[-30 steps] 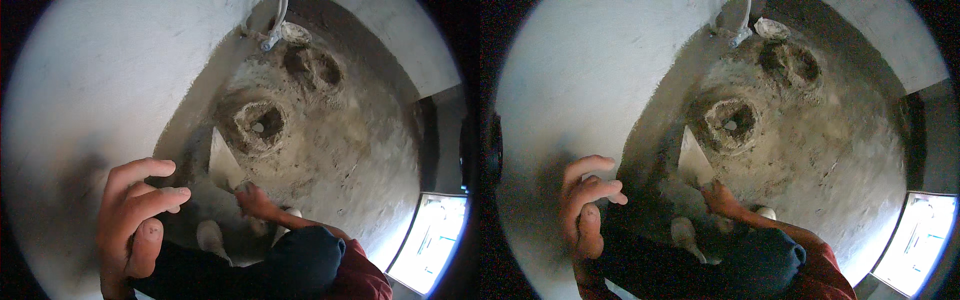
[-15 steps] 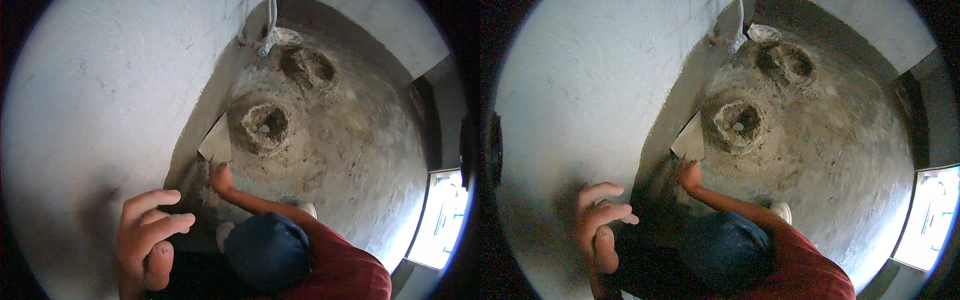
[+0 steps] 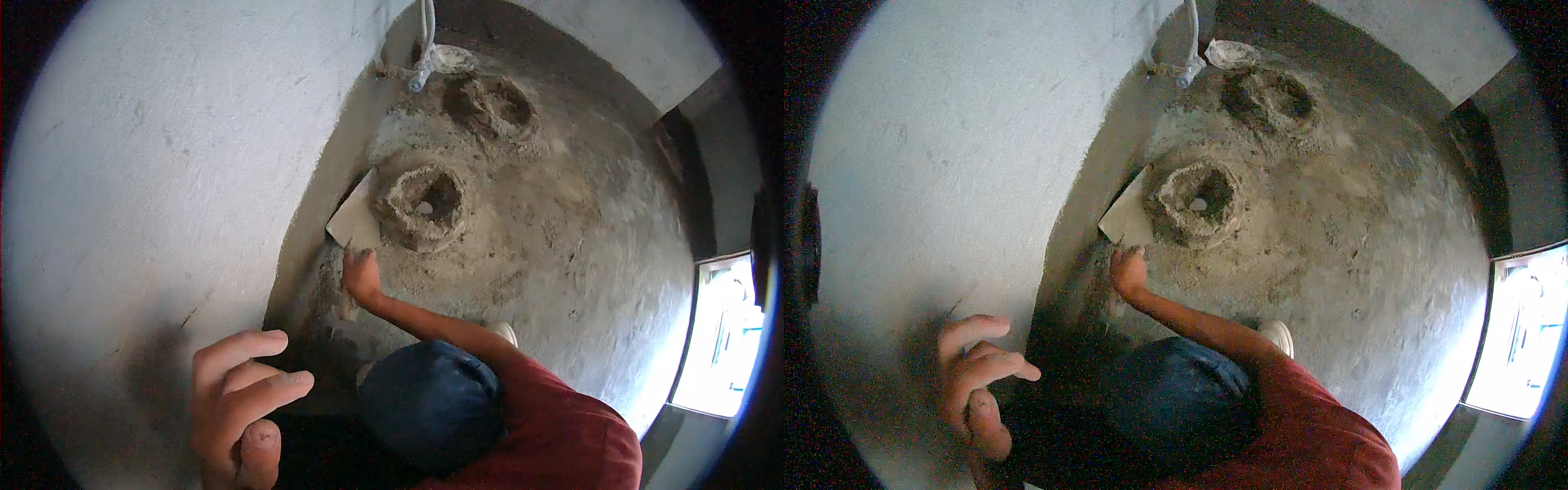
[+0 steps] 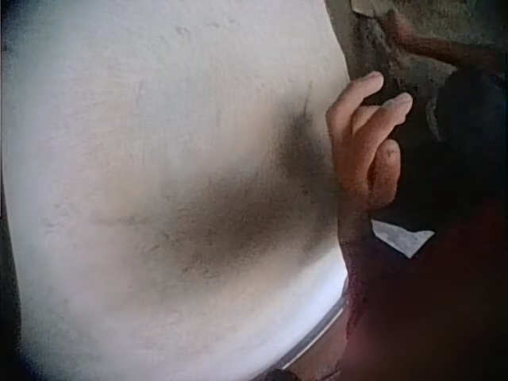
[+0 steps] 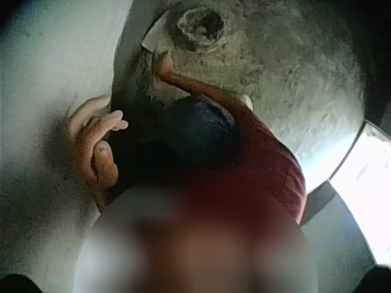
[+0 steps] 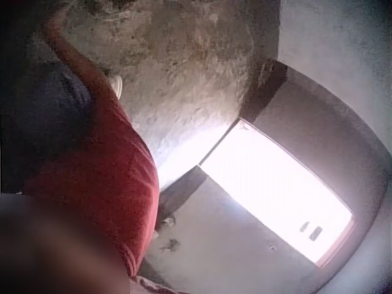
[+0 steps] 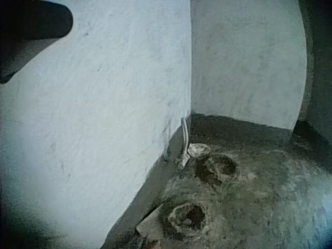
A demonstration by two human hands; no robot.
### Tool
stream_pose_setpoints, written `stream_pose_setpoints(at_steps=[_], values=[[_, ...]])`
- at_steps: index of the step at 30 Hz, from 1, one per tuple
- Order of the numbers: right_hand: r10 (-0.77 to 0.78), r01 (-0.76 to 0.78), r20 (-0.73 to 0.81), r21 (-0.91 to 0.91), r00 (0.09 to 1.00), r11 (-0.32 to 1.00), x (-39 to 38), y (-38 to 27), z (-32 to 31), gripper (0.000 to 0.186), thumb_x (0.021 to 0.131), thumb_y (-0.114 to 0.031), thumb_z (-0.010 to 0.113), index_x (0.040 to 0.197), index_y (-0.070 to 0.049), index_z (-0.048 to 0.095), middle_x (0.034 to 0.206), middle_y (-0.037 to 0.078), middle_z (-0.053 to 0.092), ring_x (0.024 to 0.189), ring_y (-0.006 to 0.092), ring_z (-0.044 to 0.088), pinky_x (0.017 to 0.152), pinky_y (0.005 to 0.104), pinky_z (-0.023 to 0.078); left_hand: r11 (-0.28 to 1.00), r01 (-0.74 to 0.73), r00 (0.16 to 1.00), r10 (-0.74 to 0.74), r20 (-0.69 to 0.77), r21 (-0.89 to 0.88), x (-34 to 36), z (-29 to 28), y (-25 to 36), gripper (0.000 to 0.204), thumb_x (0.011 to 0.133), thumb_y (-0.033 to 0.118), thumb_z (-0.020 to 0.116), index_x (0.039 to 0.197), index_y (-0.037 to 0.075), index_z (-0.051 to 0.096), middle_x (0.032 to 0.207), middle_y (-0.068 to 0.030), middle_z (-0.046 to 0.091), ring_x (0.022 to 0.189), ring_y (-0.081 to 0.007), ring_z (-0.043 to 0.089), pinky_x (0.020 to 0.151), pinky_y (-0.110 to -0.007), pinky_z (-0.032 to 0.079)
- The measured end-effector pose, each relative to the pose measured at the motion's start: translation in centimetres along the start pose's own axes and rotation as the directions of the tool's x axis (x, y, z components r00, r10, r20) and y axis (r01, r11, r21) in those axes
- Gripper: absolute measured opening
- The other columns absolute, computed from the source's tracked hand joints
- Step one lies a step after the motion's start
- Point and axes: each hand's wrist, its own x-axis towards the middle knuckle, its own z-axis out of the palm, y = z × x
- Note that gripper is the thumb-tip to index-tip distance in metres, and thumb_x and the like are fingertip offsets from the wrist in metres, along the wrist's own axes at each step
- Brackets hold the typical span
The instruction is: Smoothing wet concrete around plumbing fixtures on a floor using a hand trowel.
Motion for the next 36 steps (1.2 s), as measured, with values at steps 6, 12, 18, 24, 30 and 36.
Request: stream_pose_setpoints(at_steps=[6, 12, 18, 24, 30, 36], values=[[-0.121, 0.131, 0.160, -0.057, 0.980, 0.990, -3.4, 1.6, -5.6, 0.052, 0.088, -0.034, 0.054, 0.116, 0.007, 0.038, 0.082, 0.032, 0.060, 0.073, 0.0435, 0.062, 0.067, 0.0484, 0.049, 0.999, -0.023, 0.997, 0.021, 0.070, 0.025, 0.7, 0.0, 1.3, 0.045, 0.095, 0.037, 0.031, 0.098, 0.001, 0.058, 0.108, -0.0276, 0.051, 0.064, -0.0209, 0.061, 0.064, -0.036, 0.048], [-0.185, 0.303, 0.374, -0.284, 0.909, 0.910, -3.9, 1.5, -18.3, 0.056, 0.085, -0.034, 0.062, 0.121, 0.004, 0.044, 0.077, 0.020, 0.063, 0.061, 0.0276, 0.063, 0.058, 0.0421, 0.050, 1.000, -0.023, 0.999, 0.023, 0.030, -0.008, 1.7, 1.3, 1.1, 0.047, 0.095, 0.037, 0.030, 0.098, 0.001, 0.059, 0.108, -0.0273, 0.052, 0.065, -0.0206, 0.060, 0.069, -0.036, 0.048], [0.028, 0.169, 0.531, -0.319, 0.847, 0.933, 1.2, -4.7, -32.4, 0.042, 0.085, -0.032, 0.062, 0.110, 0.000, 0.053, 0.076, 0.008, 0.059, 0.058, 0.0168, 0.058, 0.052, 0.0314, 0.049, 0.991, -0.007, 1.000, 0.006, -0.011, -0.133, 1.7, 0.5, 0.9, 0.035, 0.091, 0.024, 0.041, 0.102, 0.000, 0.064, 0.112, -0.0242, 0.052, 0.063, -0.0126, 0.055, 0.066, -0.029, 0.046], [0.021, -0.050, 0.573, 0.035, 0.819, 0.998, 13.0, -2.4, -39.7, 0.040, 0.088, -0.032, 0.059, 0.114, -0.003, 0.051, 0.083, 0.007, 0.059, 0.060, 0.0161, 0.059, 0.047, 0.0319, 0.050, 0.999, 0.016, 0.995, -0.020, -0.102, -0.038, 2.4, 1.6, 1.1, 0.043, 0.093, 0.034, 0.035, 0.094, 0.000, 0.062, 0.109, -0.0236, 0.055, 0.058, -0.0179, 0.057, 0.066, -0.034, 0.043], [-0.154, 0.506, 0.628, -0.432, 0.763, 0.747, 0.8, 1.2, -30.5, 0.054, 0.087, -0.038, 0.058, 0.127, -0.002, 0.048, 0.129, 0.024, 0.048, 0.122, 0.0382, 0.044, 0.101, 0.0434, 0.036, 0.999, 0.011, 0.997, -0.015, -0.081, -0.047, 2.7, 1.9, 0.8, 0.033, 0.088, 0.020, 0.041, 0.101, -0.001, 0.064, 0.113, -0.0233, 0.053, 0.066, -0.0146, 0.056, 0.065, -0.029, 0.046], [-0.041, 0.350, 0.649, -0.355, 0.760, 0.867, -5.1, 6.1, -19.7, 0.047, 0.085, -0.032, 0.060, 0.116, 0.002, 0.049, 0.099, 0.027, 0.061, 0.093, 0.0440, 0.059, 0.079, 0.0490, 0.048, 0.996, 0.029, 0.998, -0.034, -0.056, -0.080, 2.7, 2.0, 0.0, 0.032, 0.088, 0.016, 0.041, 0.102, -0.002, 0.063, 0.115, -0.0235, 0.052, 0.065, -0.0155, 0.057, 0.063, -0.028, 0.047]])
